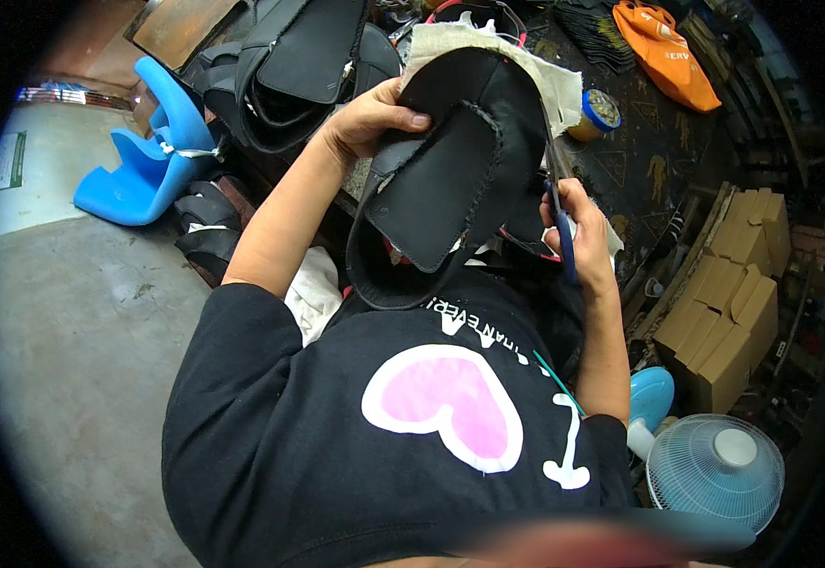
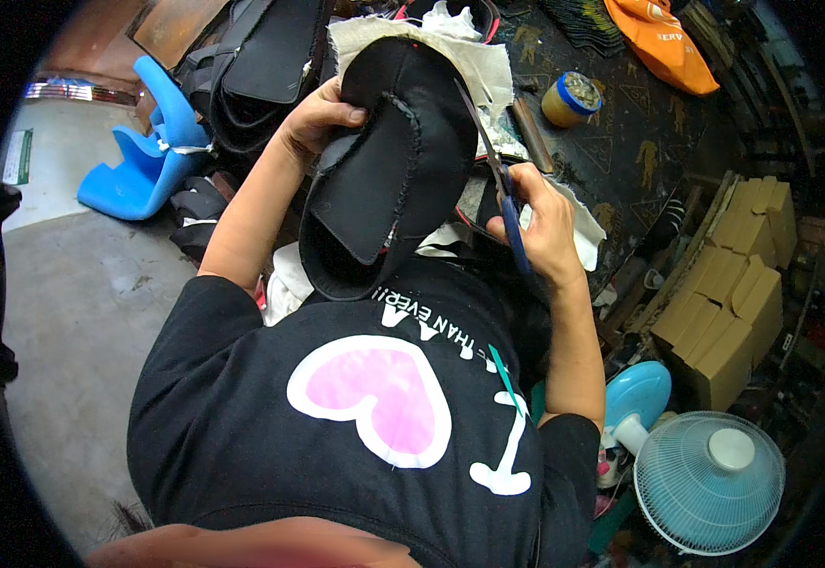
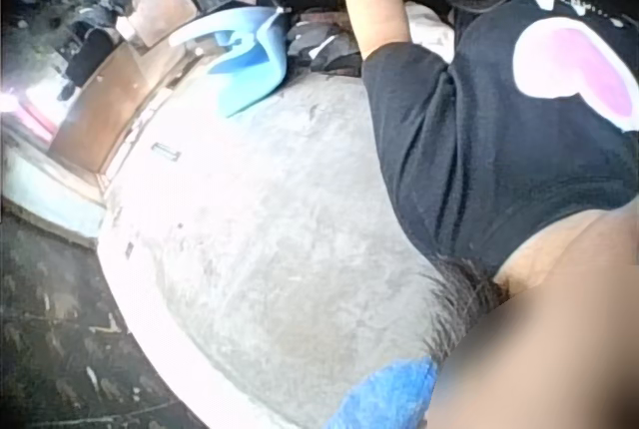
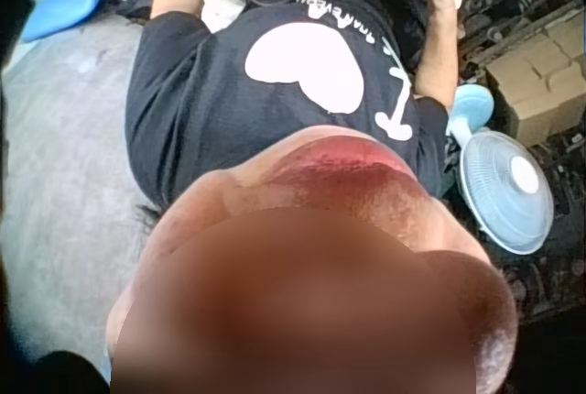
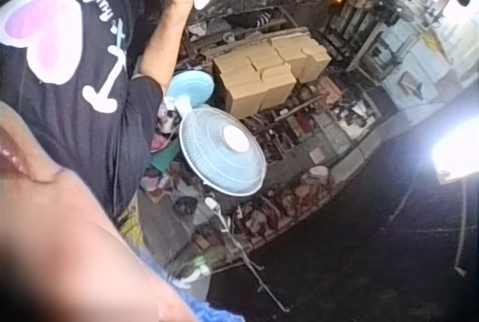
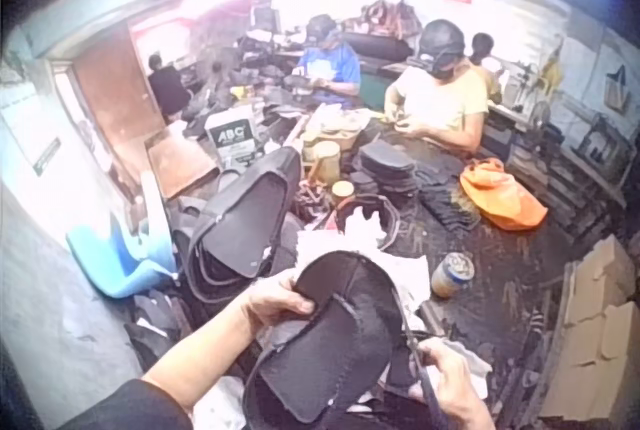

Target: The person inserts white padding into the interior of a black shoe, then uses scissors to trim excess material along the shoe's edge. The person repeats this process on a second shoe, adjusting the padding and trimming it to fit.

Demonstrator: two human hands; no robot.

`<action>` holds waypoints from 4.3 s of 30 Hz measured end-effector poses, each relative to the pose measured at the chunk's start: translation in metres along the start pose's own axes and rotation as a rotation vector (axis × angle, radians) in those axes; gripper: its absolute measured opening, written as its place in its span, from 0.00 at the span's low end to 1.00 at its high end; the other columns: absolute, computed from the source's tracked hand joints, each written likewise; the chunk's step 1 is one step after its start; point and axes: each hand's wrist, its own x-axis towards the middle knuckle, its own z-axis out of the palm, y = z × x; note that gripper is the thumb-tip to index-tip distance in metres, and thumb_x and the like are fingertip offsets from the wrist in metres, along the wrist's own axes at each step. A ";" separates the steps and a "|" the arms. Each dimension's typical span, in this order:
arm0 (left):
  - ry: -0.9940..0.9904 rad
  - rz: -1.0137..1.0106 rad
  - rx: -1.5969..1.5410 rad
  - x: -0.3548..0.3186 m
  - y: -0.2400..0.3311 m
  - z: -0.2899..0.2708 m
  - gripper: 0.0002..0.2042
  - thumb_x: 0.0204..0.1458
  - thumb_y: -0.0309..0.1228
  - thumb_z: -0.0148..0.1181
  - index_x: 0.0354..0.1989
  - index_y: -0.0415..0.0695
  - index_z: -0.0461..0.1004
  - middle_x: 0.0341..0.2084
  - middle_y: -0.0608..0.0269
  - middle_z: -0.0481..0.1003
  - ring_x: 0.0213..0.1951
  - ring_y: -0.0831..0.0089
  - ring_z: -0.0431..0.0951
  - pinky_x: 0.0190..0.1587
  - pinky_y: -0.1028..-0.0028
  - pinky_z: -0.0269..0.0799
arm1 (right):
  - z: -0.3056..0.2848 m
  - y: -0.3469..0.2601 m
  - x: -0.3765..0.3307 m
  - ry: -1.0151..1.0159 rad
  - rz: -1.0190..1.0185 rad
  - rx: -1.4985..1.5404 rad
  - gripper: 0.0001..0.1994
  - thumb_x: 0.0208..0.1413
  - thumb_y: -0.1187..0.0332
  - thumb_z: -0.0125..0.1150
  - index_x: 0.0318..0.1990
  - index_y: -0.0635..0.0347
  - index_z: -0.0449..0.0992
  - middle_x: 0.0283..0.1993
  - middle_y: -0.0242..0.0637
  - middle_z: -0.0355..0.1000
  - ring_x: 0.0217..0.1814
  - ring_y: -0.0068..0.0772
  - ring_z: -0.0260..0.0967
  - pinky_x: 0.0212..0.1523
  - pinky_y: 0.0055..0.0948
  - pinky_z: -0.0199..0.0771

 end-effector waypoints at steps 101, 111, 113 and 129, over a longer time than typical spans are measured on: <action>-0.732 -0.256 0.843 -0.002 0.031 0.005 0.28 0.53 0.29 0.62 0.62 0.34 0.63 0.57 0.51 0.70 0.58 0.67 0.67 0.63 0.70 0.58 | -0.030 -0.034 -0.017 -0.483 0.186 -0.052 0.25 0.41 0.50 0.73 0.30 0.62 0.69 0.20 0.32 0.59 0.21 0.24 0.56 0.24 0.28 0.54; -0.781 -0.478 0.912 0.011 0.020 0.017 0.20 0.53 0.30 0.62 0.52 0.32 0.70 0.42 0.53 0.77 0.45 0.68 0.74 0.51 0.68 0.68 | -0.028 -0.043 -0.011 -0.491 0.160 -0.203 0.26 0.41 0.45 0.71 0.29 0.61 0.70 0.20 0.36 0.62 0.21 0.32 0.60 0.26 0.31 0.59; -0.819 -0.516 0.949 0.016 0.018 0.020 0.21 0.52 0.32 0.63 0.52 0.33 0.70 0.43 0.51 0.77 0.46 0.67 0.74 0.51 0.68 0.68 | -0.026 -0.044 -0.010 -0.448 0.105 -0.280 0.26 0.41 0.45 0.71 0.29 0.61 0.70 0.19 0.38 0.63 0.21 0.34 0.61 0.25 0.31 0.59; -0.860 -0.279 1.209 0.024 0.001 0.023 0.37 0.50 0.39 0.66 0.63 0.28 0.58 0.57 0.38 0.67 0.60 0.54 0.67 0.63 0.66 0.59 | -0.029 -0.024 -0.016 -0.548 0.264 -0.073 0.29 0.42 0.43 0.70 0.30 0.63 0.69 0.20 0.32 0.58 0.22 0.26 0.57 0.25 0.30 0.55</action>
